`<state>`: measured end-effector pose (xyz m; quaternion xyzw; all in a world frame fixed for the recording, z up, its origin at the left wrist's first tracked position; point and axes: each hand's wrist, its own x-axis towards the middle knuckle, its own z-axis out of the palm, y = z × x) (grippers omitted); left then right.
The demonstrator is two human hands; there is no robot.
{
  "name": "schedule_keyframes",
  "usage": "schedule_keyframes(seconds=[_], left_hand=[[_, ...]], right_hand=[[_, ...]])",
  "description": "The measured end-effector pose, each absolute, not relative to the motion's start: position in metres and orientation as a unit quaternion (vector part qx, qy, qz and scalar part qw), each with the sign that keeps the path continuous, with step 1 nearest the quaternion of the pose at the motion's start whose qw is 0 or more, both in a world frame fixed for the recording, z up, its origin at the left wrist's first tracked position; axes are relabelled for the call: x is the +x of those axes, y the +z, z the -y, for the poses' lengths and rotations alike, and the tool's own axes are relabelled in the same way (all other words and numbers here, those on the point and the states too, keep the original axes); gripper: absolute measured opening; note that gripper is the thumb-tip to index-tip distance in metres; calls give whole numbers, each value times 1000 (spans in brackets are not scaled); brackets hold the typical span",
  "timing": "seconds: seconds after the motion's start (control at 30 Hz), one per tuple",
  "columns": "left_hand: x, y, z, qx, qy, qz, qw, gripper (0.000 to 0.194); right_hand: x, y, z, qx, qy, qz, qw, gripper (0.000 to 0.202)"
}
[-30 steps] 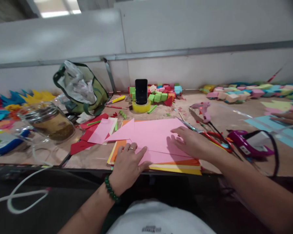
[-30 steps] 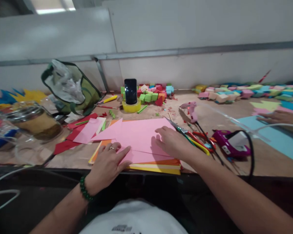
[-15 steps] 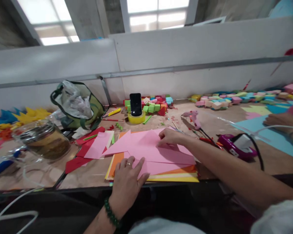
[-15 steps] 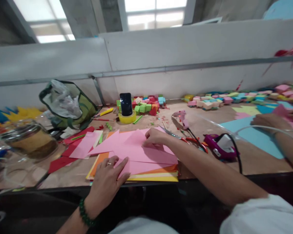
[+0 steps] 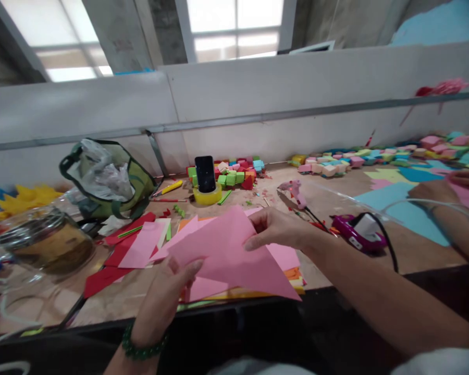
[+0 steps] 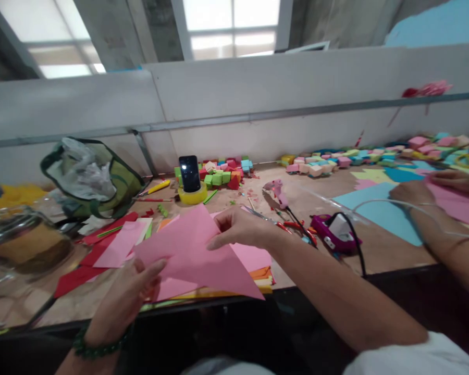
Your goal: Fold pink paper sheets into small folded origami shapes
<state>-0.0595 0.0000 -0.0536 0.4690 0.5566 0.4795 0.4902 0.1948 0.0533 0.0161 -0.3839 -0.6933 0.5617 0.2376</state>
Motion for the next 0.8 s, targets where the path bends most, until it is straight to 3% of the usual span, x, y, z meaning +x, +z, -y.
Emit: schedule_keyframes(seconds=[0.1,0.23,0.27,0.33,0.4,0.5,0.63,0.7,0.8], left_hand=[[-56,-43,-2,518,483,-518,480,34],[-62,-19,-8,703,557,-390,205,24],[-64,-15,-10,745,549,-353,134,26],[-69,-14,-17,823,481,-296,62,31],[-70,-24,-23,866,406,-288,44,32],[-67,-45,-26,900,253,-351,56,48],[-64,-54,-18,895,133,-411,113,58],[-66,-50,-14,889,126,-419,137,56],[-69,-46,-13,862,154,-443,193,35]], right_hand=[[196,20,-49,-380,471,737,300,28],[202,34,-35,-340,116,815,455,11],[204,34,-32,-315,24,828,463,3],[208,24,-27,-282,-96,839,455,11],[213,0,-25,-273,-99,869,401,17],[217,-41,-23,-321,-2,903,286,23],[221,-61,-10,-393,98,887,220,37],[221,-57,-2,-384,128,891,204,46],[220,-53,4,-390,170,874,233,27]])
